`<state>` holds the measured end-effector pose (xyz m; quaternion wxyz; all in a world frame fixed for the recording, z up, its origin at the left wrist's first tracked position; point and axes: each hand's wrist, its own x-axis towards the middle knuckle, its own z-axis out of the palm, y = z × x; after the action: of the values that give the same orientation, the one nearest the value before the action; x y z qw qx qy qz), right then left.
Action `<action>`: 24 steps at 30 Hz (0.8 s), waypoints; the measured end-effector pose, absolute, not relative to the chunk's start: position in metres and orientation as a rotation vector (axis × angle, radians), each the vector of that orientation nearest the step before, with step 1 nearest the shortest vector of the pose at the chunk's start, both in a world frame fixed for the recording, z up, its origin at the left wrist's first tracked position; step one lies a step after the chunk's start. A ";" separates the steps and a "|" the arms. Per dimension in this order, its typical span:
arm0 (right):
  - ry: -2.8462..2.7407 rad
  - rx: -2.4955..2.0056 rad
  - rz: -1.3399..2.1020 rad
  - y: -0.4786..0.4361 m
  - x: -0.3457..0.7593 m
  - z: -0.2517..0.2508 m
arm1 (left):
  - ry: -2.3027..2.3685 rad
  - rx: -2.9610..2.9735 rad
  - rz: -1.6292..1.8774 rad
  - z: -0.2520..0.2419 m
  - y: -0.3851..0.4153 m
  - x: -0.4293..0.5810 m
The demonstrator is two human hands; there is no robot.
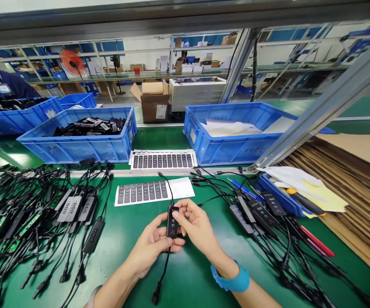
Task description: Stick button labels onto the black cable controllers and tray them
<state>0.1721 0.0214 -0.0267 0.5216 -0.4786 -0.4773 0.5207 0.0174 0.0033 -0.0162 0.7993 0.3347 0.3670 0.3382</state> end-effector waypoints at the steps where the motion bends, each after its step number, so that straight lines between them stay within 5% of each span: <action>1: -1.145 -1.147 1.246 0.021 0.172 -0.027 | 0.788 0.719 0.724 -0.016 0.003 0.017; 24: -1.170 -1.204 1.183 0.019 0.170 -0.026 | 0.825 0.781 0.727 -0.016 0.003 0.018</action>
<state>0.1697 0.0194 -0.0258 0.5175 -0.5019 -0.4874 0.4927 0.0179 0.0030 -0.0158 0.7812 0.3617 0.3818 0.3364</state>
